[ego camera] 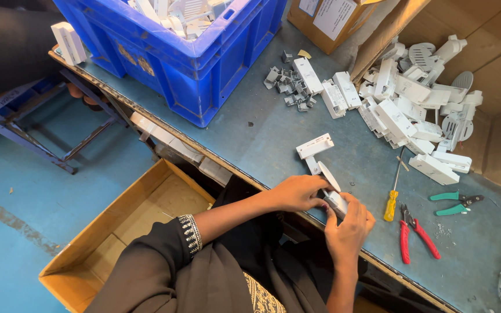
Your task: The person assembles white plastic electrical components on a workbench using a screwdriver and pliers. They repeatedly insert parts, tighten screws, and place finished units into a blue crate.
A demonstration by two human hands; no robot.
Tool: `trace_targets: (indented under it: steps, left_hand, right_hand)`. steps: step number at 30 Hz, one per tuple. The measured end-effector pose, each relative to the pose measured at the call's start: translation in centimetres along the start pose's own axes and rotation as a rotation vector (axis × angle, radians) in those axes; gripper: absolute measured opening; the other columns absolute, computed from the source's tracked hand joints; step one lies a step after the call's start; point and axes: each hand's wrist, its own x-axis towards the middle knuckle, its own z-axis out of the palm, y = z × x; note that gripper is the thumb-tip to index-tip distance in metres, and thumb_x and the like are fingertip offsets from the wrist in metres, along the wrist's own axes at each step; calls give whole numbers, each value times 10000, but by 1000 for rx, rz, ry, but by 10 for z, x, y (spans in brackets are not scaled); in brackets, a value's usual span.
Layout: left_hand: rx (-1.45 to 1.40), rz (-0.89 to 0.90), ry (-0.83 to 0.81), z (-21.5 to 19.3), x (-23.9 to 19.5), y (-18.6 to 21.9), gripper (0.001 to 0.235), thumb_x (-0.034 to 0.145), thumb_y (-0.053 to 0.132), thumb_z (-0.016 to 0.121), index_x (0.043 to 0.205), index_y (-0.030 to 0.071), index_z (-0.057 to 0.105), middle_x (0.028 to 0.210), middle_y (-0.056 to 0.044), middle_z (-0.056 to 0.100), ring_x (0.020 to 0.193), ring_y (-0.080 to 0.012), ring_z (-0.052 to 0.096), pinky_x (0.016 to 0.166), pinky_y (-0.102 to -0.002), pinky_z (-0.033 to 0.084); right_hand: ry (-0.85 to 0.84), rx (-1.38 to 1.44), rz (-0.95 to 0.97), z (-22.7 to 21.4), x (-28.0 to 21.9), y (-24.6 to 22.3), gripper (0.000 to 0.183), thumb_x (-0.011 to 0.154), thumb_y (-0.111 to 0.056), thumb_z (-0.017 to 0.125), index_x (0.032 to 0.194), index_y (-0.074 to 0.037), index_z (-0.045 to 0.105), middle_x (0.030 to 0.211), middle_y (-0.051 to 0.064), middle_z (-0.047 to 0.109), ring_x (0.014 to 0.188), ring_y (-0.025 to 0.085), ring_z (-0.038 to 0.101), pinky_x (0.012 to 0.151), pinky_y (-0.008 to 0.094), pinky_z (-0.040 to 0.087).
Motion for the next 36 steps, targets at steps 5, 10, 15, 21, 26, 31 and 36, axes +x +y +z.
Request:
trace_targets:
  steps: [5,10,15,21,26,31,36]
  left_hand:
    - [31,155,144,8,1,-4,369,867,195,737,1213,87,667,1080,-113,715,991,-312,701,828,-426,544]
    - [60,66,155,14,2,-3,342,857,147,711,1196,106,687,1073,-107,729,1002,-312,704,819,-434,543]
    - [60,42,139,13,3,-1,344,850,161,711,1189,111,688,1058,-101,730,995,-319,704,804,-440,539]
    - [-162,45,39,-3,13,2,313,906,155,685,1208,90,634,1017,-63,744,671,-190,722,655,-338,561]
    - [-622,111,58,-49,30,41,285,974,129,616,1248,68,567,952,-35,732,656,-93,702,546,-250,495]
    - [-451,596,377,-153,22,85,247,1124,130,589,1350,40,543,1213,-75,646,810,-144,774,721,-237,647]
    - [62,385,684,-299,-33,62,210,1089,192,502,1154,16,596,964,-73,773,733,-128,710,662,-293,541]
  right_hand:
    - [-38,18,-24,-4,1,7,403,848,-104,720,1233,-64,609,1144,130,652,1136,302,575,1075,448,327]
    - [-28,-63,28,2,2,6,410,790,-69,717,1183,-57,601,1139,132,638,1131,318,559,1065,450,341]
    - [-39,-31,35,1,4,5,400,798,-70,717,1179,-50,595,1129,126,630,1115,322,556,1059,462,345]
    - [310,470,66,1,-9,24,323,983,-139,640,1272,-24,552,1264,117,545,1190,252,517,1051,393,397]
    - [542,980,260,15,-8,50,153,1133,-173,528,1194,-33,541,1197,69,577,1120,160,579,961,320,518]
    - [447,776,303,23,-11,55,135,1115,-100,495,1159,8,562,1099,79,616,1017,157,627,877,290,546]
    - [420,725,278,22,-13,47,104,1090,-64,534,1126,19,585,1042,77,639,923,137,626,818,265,530]
